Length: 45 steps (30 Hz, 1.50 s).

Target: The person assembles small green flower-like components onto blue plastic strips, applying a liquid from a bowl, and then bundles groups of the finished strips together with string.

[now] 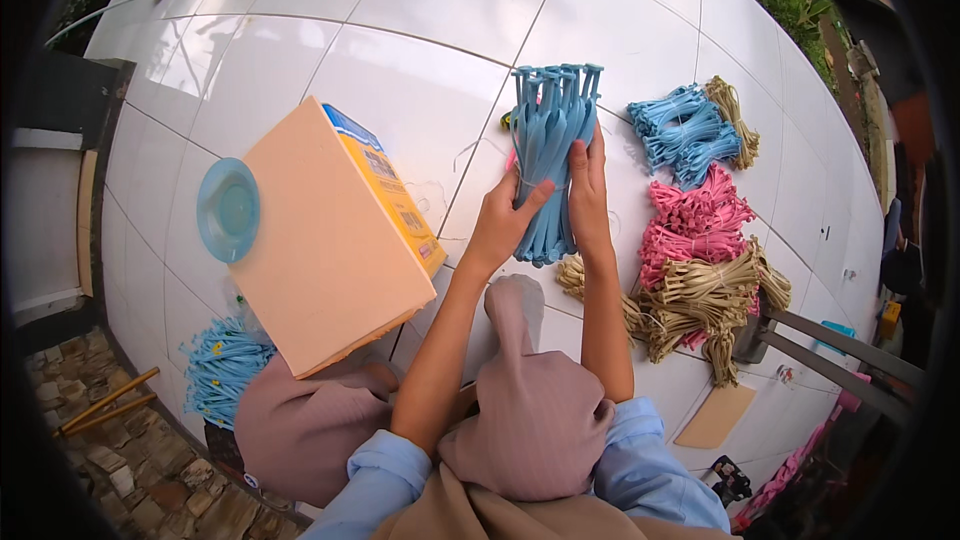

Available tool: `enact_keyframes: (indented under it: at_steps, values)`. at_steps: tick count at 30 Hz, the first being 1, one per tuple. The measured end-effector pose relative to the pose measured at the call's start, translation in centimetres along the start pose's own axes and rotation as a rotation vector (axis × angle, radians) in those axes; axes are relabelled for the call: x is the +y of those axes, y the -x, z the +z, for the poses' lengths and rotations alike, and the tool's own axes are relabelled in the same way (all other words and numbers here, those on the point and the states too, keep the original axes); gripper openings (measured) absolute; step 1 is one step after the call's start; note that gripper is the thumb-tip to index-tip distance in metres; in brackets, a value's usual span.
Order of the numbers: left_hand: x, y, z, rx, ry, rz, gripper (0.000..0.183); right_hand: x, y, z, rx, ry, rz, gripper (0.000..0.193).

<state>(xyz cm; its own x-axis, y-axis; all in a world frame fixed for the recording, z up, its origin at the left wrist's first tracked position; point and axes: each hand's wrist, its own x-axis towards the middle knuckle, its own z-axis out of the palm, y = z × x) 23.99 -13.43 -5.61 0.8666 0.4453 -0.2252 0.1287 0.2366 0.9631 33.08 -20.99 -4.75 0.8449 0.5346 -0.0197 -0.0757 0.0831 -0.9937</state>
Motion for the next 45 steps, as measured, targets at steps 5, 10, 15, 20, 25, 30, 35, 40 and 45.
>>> enact_keyframes:
  at_steps: [5, 10, 15, 20, 25, 30, 35, 40, 45]
  values:
    - [-0.7, 0.4, 0.8, 0.234, -0.279, 0.081, 0.051, 1.0, 1.7, -0.9, -0.066, 0.160, 0.087, 0.065]
    - [-1.0, 0.8, -0.1, 0.216, -0.319, 0.117, 0.044, 1.6, 1.9, 0.4, -0.068, -0.033, 0.080, 0.062]
    - [-1.4, 0.4, -0.2, 0.260, -0.299, 0.088, 0.045, 0.8, 1.9, 0.8, -0.009, -0.096, 0.079, 0.061]
    - [-2.7, -0.2, 0.5, 0.249, -0.148, 0.110, 0.046, 0.9, 1.9, 1.2, 0.062, 0.066, -0.031, 0.059]
    - [-2.5, -0.5, 1.0, 0.301, -0.133, 0.155, 0.053, 0.4, 1.9, 1.4, 0.134, 0.466, -0.339, 0.049]
    - [-1.8, -0.6, 1.2, 0.301, -0.227, 0.131, 0.053, -0.3, 2.1, 1.1, 0.097, 0.421, -0.344, 0.045]
    - [-1.8, -0.4, 1.1, 0.335, -0.264, 0.149, 0.052, -1.1, 2.1, 0.0, 0.069, 0.203, -0.308, 0.043]
    - [-1.0, -0.1, 0.8, 0.362, -0.290, 0.169, 0.052, -1.7, 1.5, -1.0, -0.046, 0.343, -0.361, 0.038]
    - [-1.3, -0.4, 1.1, 0.361, -0.358, 0.253, 0.052, -1.3, 1.4, 0.3, 0.124, 0.479, -0.269, 0.044]
